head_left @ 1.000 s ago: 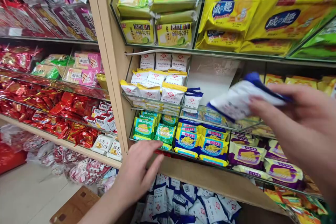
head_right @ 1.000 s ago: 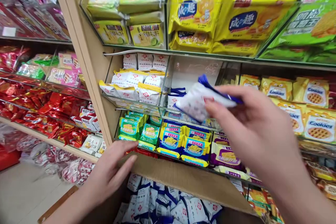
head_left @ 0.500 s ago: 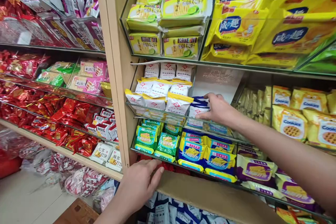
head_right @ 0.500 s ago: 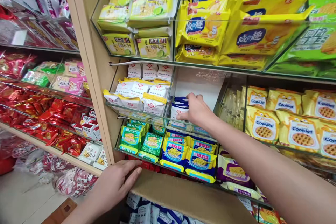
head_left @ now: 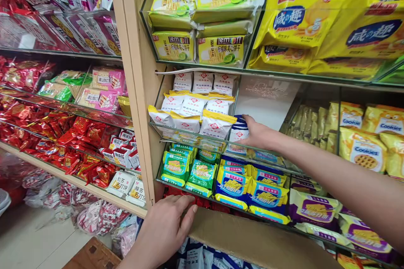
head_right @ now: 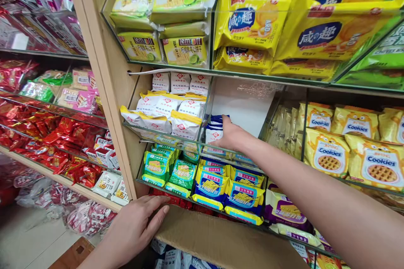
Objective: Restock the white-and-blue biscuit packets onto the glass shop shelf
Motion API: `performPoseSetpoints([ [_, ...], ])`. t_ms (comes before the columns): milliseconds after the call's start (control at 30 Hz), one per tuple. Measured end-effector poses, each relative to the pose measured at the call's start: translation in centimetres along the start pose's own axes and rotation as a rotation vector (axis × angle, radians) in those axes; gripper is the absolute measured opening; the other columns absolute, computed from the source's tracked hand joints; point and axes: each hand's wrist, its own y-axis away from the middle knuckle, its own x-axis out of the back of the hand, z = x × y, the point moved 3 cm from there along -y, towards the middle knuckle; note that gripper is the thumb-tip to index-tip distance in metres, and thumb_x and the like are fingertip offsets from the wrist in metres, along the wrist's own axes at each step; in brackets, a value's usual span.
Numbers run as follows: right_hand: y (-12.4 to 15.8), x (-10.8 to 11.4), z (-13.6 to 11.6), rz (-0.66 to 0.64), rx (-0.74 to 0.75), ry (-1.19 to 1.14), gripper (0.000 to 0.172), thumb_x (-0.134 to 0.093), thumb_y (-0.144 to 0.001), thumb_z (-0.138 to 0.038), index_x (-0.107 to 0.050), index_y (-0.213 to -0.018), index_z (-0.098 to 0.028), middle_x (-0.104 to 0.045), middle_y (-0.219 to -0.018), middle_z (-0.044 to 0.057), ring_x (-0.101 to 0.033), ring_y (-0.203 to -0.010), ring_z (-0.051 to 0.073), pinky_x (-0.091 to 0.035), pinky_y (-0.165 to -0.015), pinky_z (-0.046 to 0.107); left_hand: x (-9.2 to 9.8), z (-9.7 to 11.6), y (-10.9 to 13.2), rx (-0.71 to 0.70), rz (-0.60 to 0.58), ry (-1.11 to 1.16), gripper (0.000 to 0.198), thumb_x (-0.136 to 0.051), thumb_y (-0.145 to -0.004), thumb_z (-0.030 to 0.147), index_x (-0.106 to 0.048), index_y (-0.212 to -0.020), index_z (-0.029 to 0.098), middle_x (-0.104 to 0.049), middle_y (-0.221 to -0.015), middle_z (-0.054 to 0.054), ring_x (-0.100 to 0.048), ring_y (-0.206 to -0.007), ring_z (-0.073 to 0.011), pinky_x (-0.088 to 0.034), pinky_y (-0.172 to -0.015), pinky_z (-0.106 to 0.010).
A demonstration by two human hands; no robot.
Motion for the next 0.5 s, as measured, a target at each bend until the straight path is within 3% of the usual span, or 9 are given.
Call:
performPoseSetpoints([
  [167,-0.1,-0.07,-0.32,-0.007,-0.006,-0.006,0.097,-0.069,-0.057,-0.039,-0.019,-0.135,-0.01,-0.053,-0.12,0.017,-0.052,-0.106,0.029,-0.045,-0.086,0.039,0.03,0.03,0.05,0.005,-0.004,-0.015,0.036,-0.025,-0.09,0.038,-0.057,-0.102,0.027,-0.065,-0.084,-0.004,-0.06,-0.082,-0.0201,-0.043,-0.073,-0.031],
  [367,0.43,-0.01,0.08,0.011,-0.011,-0.024,0.109,-0.067,-0.056,-0.05,-0.006,-0.138,-0.013,-0.052,-0.121,0.015,-0.052,-0.106,0.029,-0.044,-0.088,0.038,0.09,-0.02,0.06,-0.003,-0.007,-0.021,0.036,-0.025,-0.09,0.038,-0.058,-0.098,0.026,-0.065,-0.084,-0.004,-0.06,-0.082,-0.0196,-0.042,-0.071,-0.028],
  [500,0.41,0.76,0.36,0.142,0.04,0.003,0.109,-0.062,-0.055,-0.063,-0.013,-0.138,-0.012,-0.047,-0.123,0.02,-0.051,-0.106,0.033,-0.044,-0.086,0.042,0.15,-0.07,-0.1,0.001,-0.027,-0.032,0.037,-0.025,-0.09,0.04,-0.058,-0.098,0.025,-0.065,-0.086,-0.004,-0.06,-0.083,-0.0198,-0.042,-0.07,-0.028],
])
